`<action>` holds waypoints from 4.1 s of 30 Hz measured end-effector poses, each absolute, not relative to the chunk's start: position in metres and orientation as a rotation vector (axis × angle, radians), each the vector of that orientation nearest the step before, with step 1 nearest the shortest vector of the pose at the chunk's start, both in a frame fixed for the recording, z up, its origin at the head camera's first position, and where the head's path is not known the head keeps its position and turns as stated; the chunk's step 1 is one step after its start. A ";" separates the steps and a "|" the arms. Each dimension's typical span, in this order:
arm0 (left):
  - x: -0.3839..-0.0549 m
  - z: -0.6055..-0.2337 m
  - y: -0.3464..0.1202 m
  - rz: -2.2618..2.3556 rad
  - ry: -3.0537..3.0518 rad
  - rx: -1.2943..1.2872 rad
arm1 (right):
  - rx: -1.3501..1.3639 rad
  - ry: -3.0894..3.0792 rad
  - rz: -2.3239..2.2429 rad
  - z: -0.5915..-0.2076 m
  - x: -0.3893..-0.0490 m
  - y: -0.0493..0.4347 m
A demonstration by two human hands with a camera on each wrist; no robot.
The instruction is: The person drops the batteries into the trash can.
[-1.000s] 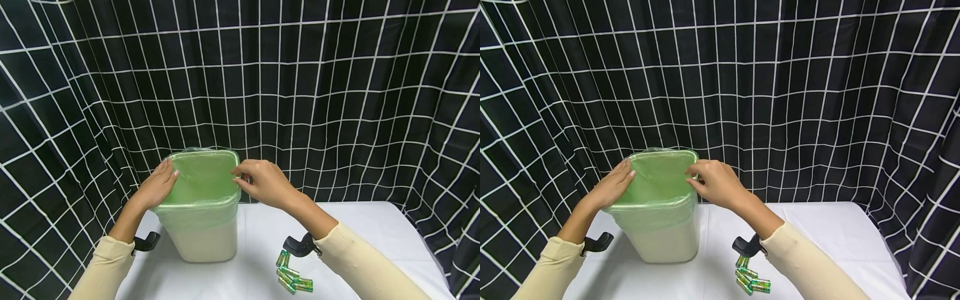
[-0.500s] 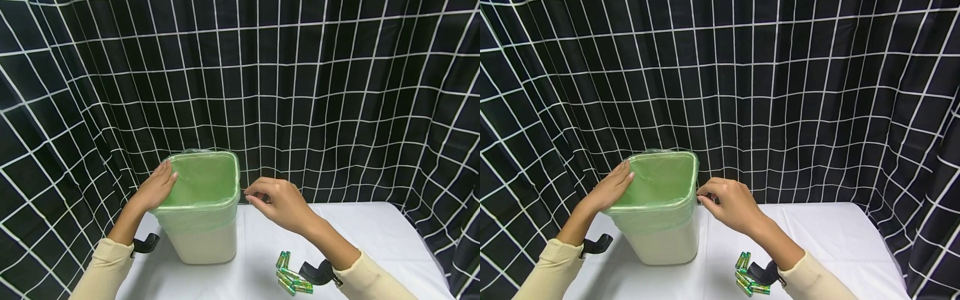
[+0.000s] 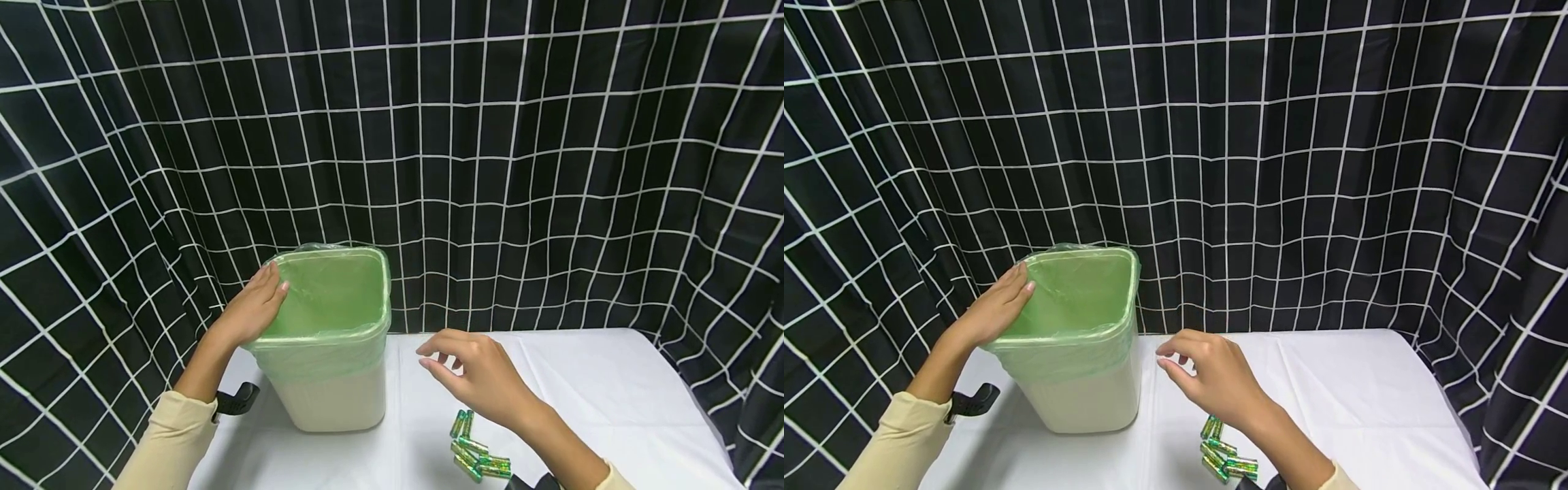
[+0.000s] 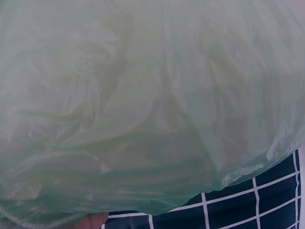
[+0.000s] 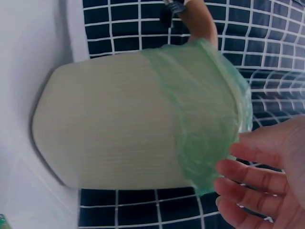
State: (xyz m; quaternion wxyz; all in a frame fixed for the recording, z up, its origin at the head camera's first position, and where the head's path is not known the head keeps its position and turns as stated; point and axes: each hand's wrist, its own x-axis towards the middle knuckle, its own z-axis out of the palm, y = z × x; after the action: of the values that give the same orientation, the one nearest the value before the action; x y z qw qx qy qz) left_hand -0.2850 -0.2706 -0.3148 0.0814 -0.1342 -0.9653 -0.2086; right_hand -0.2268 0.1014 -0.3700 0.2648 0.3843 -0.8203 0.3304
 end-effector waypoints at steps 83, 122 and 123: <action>-0.284 -0.316 -0.273 -0.644 -2.890 -0.389 | 0.751 -2.824 0.962 -0.535 -0.219 0.173; -0.283 -0.314 -0.270 -0.631 -2.892 -0.421 | 0.410 -2.904 0.860 -0.521 -0.215 0.173; -0.283 -0.314 -0.270 -0.630 -2.892 -0.421 | 0.418 -2.886 0.872 -0.519 -0.215 0.174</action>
State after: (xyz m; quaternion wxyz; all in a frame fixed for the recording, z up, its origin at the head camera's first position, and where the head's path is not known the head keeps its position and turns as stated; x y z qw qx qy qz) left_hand -0.2826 -0.2703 -0.3139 0.0759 -0.1403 -0.9646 -0.2102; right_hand -0.2152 0.1739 -0.5190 0.0488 0.1371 -0.9471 0.2860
